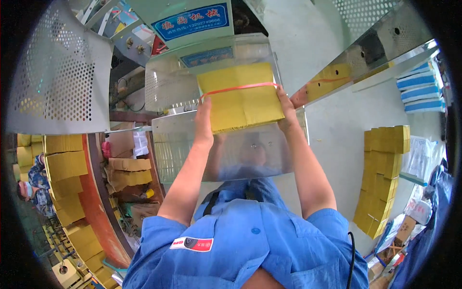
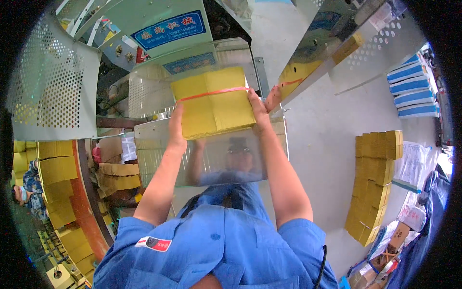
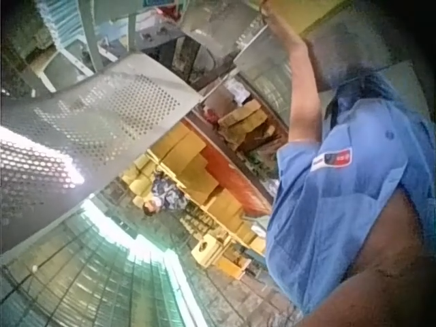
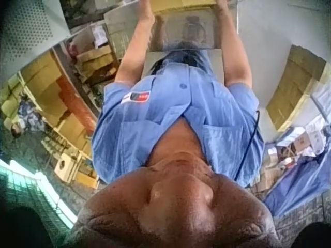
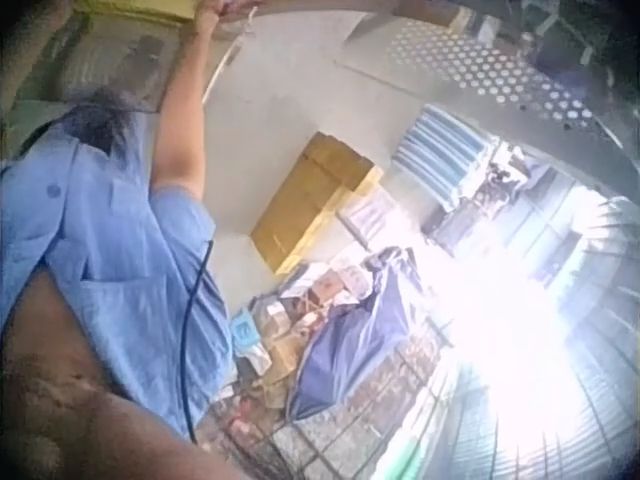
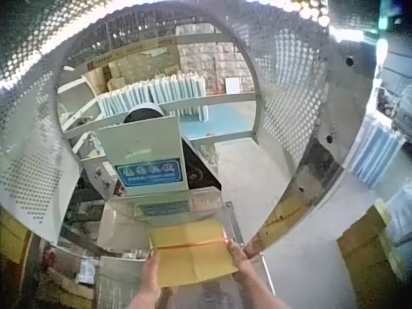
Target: The recorder is weighing stacks of yellow paper, adding white cardboard separators, and using an industrial strapping machine to bind the stacks.
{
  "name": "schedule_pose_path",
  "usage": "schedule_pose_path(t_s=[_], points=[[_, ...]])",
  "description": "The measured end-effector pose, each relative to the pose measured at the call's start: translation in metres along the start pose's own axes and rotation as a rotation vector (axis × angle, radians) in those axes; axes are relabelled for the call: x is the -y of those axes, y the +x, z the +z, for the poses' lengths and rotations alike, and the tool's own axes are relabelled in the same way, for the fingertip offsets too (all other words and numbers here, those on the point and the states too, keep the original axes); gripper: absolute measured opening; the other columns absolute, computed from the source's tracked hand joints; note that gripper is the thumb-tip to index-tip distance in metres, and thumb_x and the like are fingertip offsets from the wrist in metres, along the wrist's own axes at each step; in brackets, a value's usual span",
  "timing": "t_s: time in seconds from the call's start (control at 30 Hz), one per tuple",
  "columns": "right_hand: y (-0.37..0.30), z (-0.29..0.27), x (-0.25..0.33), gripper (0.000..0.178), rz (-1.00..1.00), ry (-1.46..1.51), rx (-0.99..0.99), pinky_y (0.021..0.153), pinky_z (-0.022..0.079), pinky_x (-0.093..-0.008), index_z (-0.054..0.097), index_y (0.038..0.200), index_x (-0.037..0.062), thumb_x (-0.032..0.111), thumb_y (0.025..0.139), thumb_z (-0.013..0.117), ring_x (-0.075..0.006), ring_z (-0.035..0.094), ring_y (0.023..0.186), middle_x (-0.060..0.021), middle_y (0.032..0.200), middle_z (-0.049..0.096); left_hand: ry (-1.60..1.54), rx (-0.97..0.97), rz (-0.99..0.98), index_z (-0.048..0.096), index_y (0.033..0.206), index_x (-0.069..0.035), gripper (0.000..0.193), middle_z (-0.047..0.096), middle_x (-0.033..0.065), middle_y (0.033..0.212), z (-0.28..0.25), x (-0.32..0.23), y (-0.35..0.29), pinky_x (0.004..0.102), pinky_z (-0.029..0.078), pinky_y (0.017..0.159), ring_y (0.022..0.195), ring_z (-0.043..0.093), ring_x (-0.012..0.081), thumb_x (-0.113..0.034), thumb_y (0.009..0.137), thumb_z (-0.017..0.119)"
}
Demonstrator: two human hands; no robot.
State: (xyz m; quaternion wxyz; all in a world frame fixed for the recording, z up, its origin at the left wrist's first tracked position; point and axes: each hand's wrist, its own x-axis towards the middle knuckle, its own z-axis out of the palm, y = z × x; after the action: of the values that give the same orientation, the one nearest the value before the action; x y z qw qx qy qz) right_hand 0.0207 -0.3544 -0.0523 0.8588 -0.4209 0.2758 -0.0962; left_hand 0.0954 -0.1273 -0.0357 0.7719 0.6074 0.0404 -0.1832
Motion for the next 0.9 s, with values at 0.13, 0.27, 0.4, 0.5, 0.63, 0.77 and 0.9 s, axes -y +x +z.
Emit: schedule_pose_path(t_s=[0.13,0.27,0.4,0.5,0.63,0.77,0.9], points=[[0.02,-0.016,-0.027,0.052,-0.067,-0.012,-0.042,0.095,0.046,-0.0317,0.055,0.127,0.0034,0.046,0.097,0.054,-0.0165,0.056,0.112,-0.0084,0.123,0.059,-0.07,0.051,-0.016,0.046,0.14,-0.004,0.062,0.051,0.0068,0.136,-0.007,0.005,0.0,0.0331,0.036,0.105,0.125,0.048,0.0172,-0.046,0.096,0.056],[0.044,-0.041,-0.054,0.054,-0.161,-0.02,-0.082,0.095,0.046,-0.0316,0.055,0.128,0.0035,0.047,0.096,0.056,-0.017,0.056,0.113,-0.0079,0.123,0.059,-0.035,0.125,-0.008,0.042,0.144,-0.006,0.061,0.047,0.006,0.144,0.0,-0.001,0.005,0.033,0.033,0.109,0.131,0.044,0.0178,-0.046,0.099,0.05],[0.028,-0.029,-0.039,0.063,-0.143,0.016,0.016,0.103,0.038,-0.03,0.033,0.142,0.0034,0.043,0.097,0.054,-0.0184,0.047,0.125,-0.0092,0.138,0.047,-0.029,0.133,-0.03,0.041,0.144,-0.006,0.06,0.046,0.0055,0.144,0.007,-0.017,-0.007,0.0332,0.033,0.109,0.132,0.043,0.018,-0.047,0.1,0.046],[0.021,-0.024,-0.035,0.071,-0.092,-0.001,0.182,0.111,0.031,-0.0298,0.019,0.153,0.0035,0.04,0.1,0.05,-0.019,0.037,0.136,-0.0104,0.15,0.038,-0.043,0.09,-0.036,0.04,0.144,-0.005,0.061,0.046,0.0055,0.144,-0.003,-0.011,-0.008,0.0337,0.033,0.109,0.132,0.043,0.0181,-0.048,0.101,0.044],[0.009,-0.022,-0.037,0.05,-0.158,-0.255,0.018,0.102,0.04,-0.0306,0.049,0.141,0.0086,0.04,0.101,0.046,-0.0162,0.052,0.121,-0.0123,0.133,0.057,-0.051,-0.003,-0.021,0.041,0.143,-0.005,0.06,0.048,0.0059,0.142,-0.017,-0.003,-0.026,0.0336,0.035,0.107,0.13,0.044,0.0178,-0.048,0.102,0.042],[-0.035,-0.005,-0.023,0.033,-0.249,-0.562,-0.103,0.086,0.048,-0.03,0.065,0.121,0.0089,0.03,0.099,0.053,-0.0139,0.063,0.093,-0.0134,0.101,0.069,0.256,-0.214,0.049,0.05,0.135,-0.005,0.048,0.055,0.0054,0.131,-0.06,0.005,-0.05,0.0313,0.042,0.099,0.119,0.052,0.0158,-0.039,0.102,0.046],[-0.056,0.0,-0.01,0.016,-0.303,-0.637,-0.269,0.076,0.044,-0.0223,0.067,0.1,0.0006,0.012,0.095,0.056,-0.005,0.053,0.084,0.0015,0.087,0.063,0.285,-0.152,0.273,0.056,0.119,-0.002,0.03,0.06,0.006,0.116,-0.052,-0.009,-0.052,0.0303,0.044,0.096,0.107,0.055,0.0154,-0.024,0.099,0.056]])
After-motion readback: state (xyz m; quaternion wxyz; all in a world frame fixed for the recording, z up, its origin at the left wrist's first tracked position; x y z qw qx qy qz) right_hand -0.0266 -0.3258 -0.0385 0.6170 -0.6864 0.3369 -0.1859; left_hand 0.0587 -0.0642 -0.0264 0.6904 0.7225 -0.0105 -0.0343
